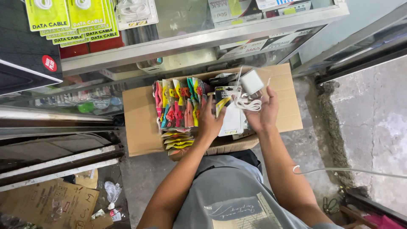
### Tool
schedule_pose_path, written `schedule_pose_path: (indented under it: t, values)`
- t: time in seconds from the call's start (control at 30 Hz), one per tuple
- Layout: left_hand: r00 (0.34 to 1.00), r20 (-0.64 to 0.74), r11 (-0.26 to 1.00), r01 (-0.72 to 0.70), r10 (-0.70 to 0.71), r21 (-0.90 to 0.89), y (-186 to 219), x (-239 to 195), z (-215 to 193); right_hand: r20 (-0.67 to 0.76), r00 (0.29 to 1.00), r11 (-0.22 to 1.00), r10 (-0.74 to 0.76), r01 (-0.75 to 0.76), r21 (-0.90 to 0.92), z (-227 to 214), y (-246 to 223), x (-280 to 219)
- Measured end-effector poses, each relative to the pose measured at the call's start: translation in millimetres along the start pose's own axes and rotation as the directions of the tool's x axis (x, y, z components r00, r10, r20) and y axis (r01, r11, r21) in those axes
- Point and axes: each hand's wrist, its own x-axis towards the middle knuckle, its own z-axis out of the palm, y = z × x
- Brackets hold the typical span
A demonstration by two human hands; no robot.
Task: Sorting and inspecting electronic accessories like charging heads and cables in a retail stock box.
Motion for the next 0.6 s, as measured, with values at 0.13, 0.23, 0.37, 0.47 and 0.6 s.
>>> schedule_pose_path:
  t: [0.13, 0.23, 0.37, 0.47, 0.6]
  values:
    - [0.884, -0.251, 0.919, -0.377, 0.394, 0.115, 2.4, -7.7, -18.9, -0.017, 1.0, 0.997, 0.002, -0.003, -0.076, -13.5, 18.3, 0.6]
    - [0.977, -0.085, 0.832, -0.21, 0.194, -0.513, -7.3, -7.5, -24.7, -0.001, 0.999, 0.99, -0.042, 0.042, -0.137, -32.3, 48.8, 3.3]
    - [0.981, 0.185, 0.654, 0.105, 0.055, -0.75, -36.1, -1.3, -28.2, 0.007, 0.994, 0.847, -0.113, 0.1, -0.521, -16.5, 75.7, 2.4]
    - [0.998, 0.053, 0.72, 0.014, 0.032, -0.694, -41.9, -9.5, -43.2, 0.2, 0.949, 0.396, -0.242, 0.285, -0.873, 33.1, 73.5, -17.9]
    - [0.997, -0.076, 0.816, -0.017, -0.033, -0.577, -41.4, -17.8, -61.1, 0.645, 0.726, -0.356, -0.238, 0.553, -0.754, 61.3, 71.0, -22.1]
